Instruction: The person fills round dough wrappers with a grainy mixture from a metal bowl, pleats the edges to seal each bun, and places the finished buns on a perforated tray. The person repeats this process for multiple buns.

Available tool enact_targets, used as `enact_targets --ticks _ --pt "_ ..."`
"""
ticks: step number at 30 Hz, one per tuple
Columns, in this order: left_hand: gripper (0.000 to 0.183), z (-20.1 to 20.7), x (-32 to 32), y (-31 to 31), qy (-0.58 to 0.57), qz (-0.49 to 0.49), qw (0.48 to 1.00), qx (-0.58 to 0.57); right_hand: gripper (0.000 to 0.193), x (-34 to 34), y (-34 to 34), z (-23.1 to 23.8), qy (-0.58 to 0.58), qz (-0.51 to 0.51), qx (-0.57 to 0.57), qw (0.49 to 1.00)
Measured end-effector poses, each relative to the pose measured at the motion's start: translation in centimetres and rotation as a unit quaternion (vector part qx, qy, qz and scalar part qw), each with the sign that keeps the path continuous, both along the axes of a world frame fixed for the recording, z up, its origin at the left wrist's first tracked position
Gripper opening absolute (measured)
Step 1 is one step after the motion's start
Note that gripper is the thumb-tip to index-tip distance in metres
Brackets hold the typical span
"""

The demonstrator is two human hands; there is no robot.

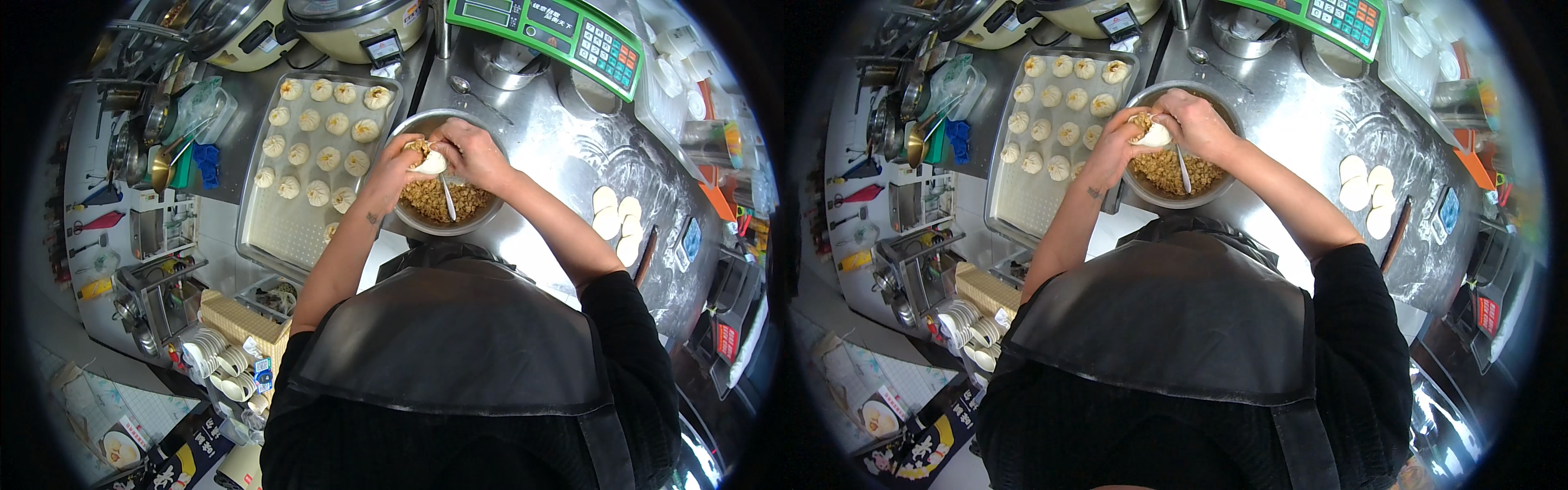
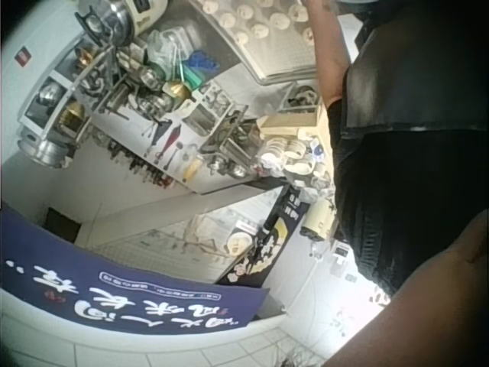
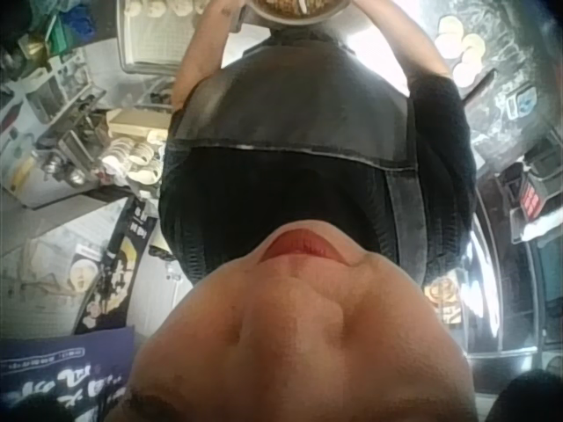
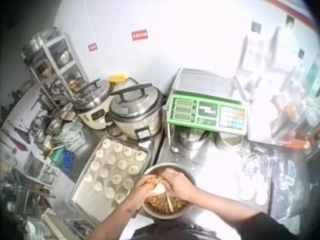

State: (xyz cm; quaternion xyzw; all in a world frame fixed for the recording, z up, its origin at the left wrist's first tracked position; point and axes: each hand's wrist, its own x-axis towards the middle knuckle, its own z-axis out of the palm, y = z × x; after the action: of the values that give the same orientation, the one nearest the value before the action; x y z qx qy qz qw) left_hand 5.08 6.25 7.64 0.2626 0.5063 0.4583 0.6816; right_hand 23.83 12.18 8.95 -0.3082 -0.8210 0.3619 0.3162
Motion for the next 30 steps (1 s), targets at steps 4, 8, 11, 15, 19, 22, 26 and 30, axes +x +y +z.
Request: enact_targets --ticks 4,8,11,15,19,22,26,30 --pt "0.030 -0.2 0.2 -0.6 -0.052 0.030 0.998 0.030 0.019 0.3 -0.4 0.8 -0.012 0.019 -0.005 1.000" --pt "0.027 -0.9 1.4 -0.9 -0.001 0.049 0.996 0.081 0.019 0.2 -0.5 1.1 -0.018 -0.005 -0.063 0.998" --pt "0.023 -1.0 1.7 -1.0 0.023 0.049 0.995 0.088 0.020 0.2 -0.2 0.8 -0.007 0.011 0.031 0.999" --pt "0.023 -0.6 1.4 -0.5 0.040 0.011 0.996 0.080 0.020 0.3 -0.2 0.6 0.021 0.012 0.044 0.999" --pt "0.024 -0.1 1.1 0.1 0.105 -0.031 0.990 0.091 0.019 0.2 -0.1 0.8 0.035 -0.010 0.013 0.999" --pt "0.027 0.4 0.8 0.3 0.158 -0.082 0.980 0.084 0.019 0.2 0.0 1.1 -0.037 0.016 0.034 0.999" --pt "0.032 0.9 0.2 1.0 0.149 -0.140 0.979 0.026 0.019 0.3 -0.2 1.1 0.013 0.032 0.037 0.999" --pt "0.034 0.6 -0.1 1.5 0.171 -0.155 0.972 0.033 0.016 -0.2 -0.2 0.9 -0.001 0.026 -0.004 1.000"
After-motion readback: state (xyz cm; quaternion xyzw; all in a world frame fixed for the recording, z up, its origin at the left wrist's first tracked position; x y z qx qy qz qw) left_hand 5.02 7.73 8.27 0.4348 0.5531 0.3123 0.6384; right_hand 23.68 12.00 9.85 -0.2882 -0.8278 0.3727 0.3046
